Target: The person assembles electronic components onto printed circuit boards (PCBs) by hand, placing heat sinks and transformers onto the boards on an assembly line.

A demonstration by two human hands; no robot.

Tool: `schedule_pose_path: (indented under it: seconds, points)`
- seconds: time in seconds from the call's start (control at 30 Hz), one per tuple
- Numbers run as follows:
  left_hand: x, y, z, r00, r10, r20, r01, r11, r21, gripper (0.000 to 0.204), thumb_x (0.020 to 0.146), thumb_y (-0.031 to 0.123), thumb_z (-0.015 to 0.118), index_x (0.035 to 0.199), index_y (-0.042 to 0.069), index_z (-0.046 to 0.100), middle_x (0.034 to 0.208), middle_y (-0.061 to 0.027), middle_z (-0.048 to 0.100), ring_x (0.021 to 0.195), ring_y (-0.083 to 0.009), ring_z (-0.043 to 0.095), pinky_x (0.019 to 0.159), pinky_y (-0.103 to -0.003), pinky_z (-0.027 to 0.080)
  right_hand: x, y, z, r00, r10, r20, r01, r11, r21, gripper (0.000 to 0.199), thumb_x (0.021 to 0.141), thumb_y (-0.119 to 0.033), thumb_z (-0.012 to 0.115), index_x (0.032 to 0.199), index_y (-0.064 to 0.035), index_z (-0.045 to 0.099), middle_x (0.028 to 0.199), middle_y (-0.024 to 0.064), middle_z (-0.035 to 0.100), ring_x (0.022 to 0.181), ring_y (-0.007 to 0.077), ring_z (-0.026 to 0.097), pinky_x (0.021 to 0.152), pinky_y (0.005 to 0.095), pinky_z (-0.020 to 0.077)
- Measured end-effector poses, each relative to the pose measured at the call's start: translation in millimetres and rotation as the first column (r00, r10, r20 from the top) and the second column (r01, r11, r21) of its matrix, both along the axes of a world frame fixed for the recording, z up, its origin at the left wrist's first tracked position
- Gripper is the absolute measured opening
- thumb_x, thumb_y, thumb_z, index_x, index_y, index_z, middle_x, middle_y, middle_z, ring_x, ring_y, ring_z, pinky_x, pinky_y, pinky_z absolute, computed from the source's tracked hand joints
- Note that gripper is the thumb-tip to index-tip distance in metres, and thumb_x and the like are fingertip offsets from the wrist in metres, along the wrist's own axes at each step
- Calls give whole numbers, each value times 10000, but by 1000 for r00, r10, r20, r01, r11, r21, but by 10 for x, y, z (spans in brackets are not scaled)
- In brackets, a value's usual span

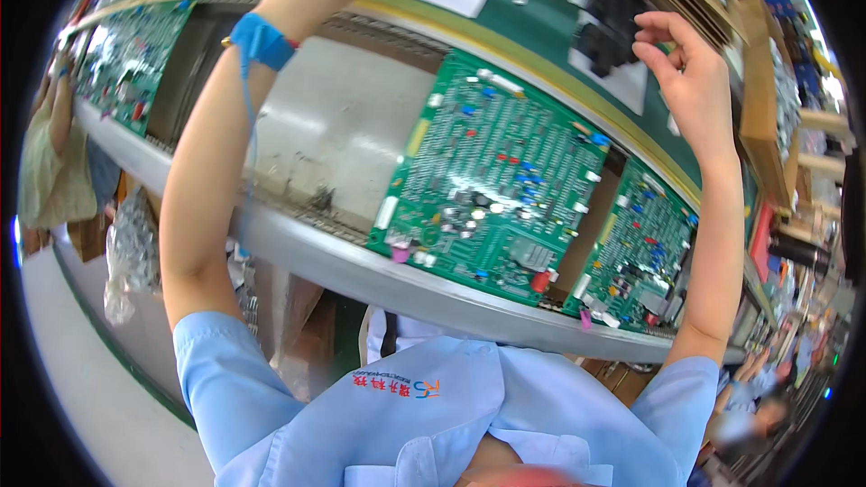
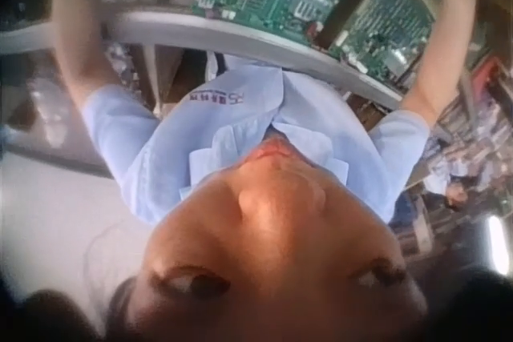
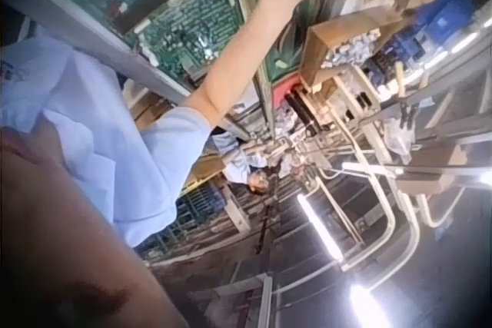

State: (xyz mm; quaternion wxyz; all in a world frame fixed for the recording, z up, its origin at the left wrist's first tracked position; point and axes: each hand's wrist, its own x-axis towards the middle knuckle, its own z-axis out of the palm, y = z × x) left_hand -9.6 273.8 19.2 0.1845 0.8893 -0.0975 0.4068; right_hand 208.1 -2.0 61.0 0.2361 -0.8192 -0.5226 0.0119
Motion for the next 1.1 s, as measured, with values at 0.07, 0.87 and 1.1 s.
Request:
schedule_pose_path:
  seconds: [0.07, 0.87, 1.1]
  points:
    - [15, 63, -41, 783, 576, -237, -326, 703, 632, 321, 848, 44, 595, 1163, 83, 644, 1105, -81, 653, 937, -238, 629, 844, -355, 485, 216, -198, 37, 995, -96, 20, 97, 995, -22, 247, 837, -136, 670, 1083, -120, 649, 860, 13, 696, 624, 139, 602, 613, 302, 471]
    - [58, 171, -78, 739, 622, -257, -561, 780, 277, 524, 837, 24, 488, 1323, 216, 511, 1185, -177, 596, 1055, -399, 580, 884, -446, 479, 328, -796, -433, 828, -40, 559, 115, 988, -100, 192, 853, -80, 656, 1034, -106, 599, 954, 14, 677, 800, 222, 668, 644, 342, 515]
    - [-234, 49, 106, 865, 440, -242, -416, 897, 148, 372, 958, 167, 493, 1315, 107, 579, 1199, -156, 643, 1097, -280, 614, 970, -313, 432, -340, -1518, 56, 946, -41, -322, 87, 988, 130, 186, 859, -61, 660, 1039, -59, 615, 900, -5, 654, 752, 106, 619, 616, 257, 476]
